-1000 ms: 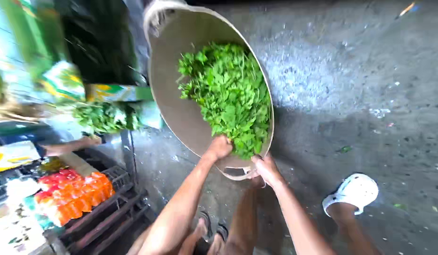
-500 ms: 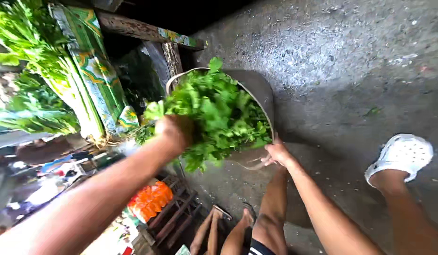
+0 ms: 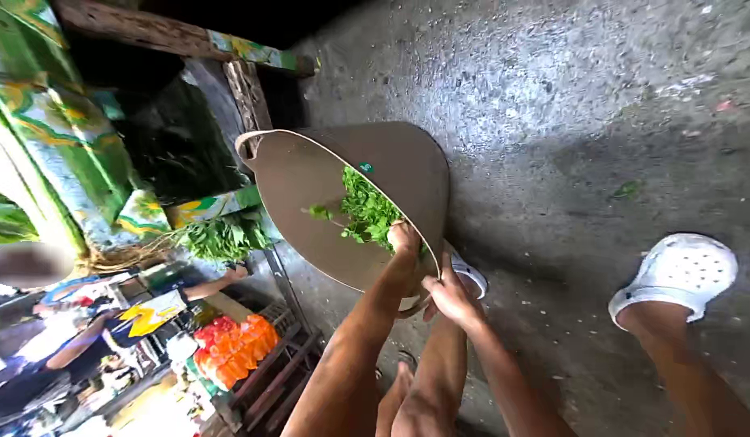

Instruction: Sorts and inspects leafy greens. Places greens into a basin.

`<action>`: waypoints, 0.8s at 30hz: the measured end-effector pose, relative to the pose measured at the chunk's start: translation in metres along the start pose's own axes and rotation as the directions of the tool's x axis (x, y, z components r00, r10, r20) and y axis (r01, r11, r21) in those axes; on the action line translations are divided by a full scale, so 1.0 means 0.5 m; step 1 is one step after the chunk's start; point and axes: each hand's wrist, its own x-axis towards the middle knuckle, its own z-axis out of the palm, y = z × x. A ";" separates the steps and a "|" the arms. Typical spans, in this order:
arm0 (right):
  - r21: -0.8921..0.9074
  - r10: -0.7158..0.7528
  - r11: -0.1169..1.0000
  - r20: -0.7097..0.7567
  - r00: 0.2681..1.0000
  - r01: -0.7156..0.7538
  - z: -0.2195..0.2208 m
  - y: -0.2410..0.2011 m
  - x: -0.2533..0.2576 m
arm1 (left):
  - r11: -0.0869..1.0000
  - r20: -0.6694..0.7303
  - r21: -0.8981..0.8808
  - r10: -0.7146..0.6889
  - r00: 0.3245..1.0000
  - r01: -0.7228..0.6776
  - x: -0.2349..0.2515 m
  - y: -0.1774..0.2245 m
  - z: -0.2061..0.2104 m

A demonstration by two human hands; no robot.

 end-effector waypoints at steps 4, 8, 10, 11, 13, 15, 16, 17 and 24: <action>0.115 -0.012 0.993 -0.041 0.999 0.017 0.020 0.061 -0.001 | 0.985 0.082 0.120 0.111 0.990 -0.121 0.048 -0.055 0.061; 0.223 -0.097 0.968 -0.110 0.989 0.120 0.058 0.136 -0.001 | 0.991 0.071 0.023 0.127 0.989 -0.129 0.087 -0.096 0.062; 0.304 -0.059 0.948 -0.128 0.990 0.096 0.086 0.158 -0.002 | 0.982 0.070 0.046 0.179 0.981 -0.182 0.126 -0.111 0.060; 0.340 -0.054 0.935 -0.144 0.988 0.101 0.100 0.173 -0.001 | 0.968 0.074 0.079 0.232 0.970 -0.237 0.142 -0.119 0.065; 0.358 -0.123 0.916 -0.180 0.976 0.181 0.122 0.206 0.006 | 0.937 0.065 0.115 0.324 0.944 -0.330 0.164 -0.124 0.069; 0.344 -0.153 0.918 -0.151 0.977 0.197 0.123 0.250 0.015 | 0.921 0.002 0.135 0.368 0.930 -0.365 0.160 -0.120 0.082; 0.333 -0.144 0.925 -0.138 0.980 0.183 0.117 0.273 0.021 | 0.932 0.027 0.115 0.342 0.939 -0.343 0.151 -0.109 0.071; 0.338 -0.124 0.927 -0.135 0.983 0.164 0.109 0.295 0.021 | 0.947 0.059 0.080 0.306 0.950 -0.310 0.139 -0.101 0.064; 0.322 -0.019 0.943 -0.186 0.982 0.080 0.006 0.342 -0.023 | 0.971 -0.055 -0.109 0.207 0.977 -0.212 0.033 -0.074 0.147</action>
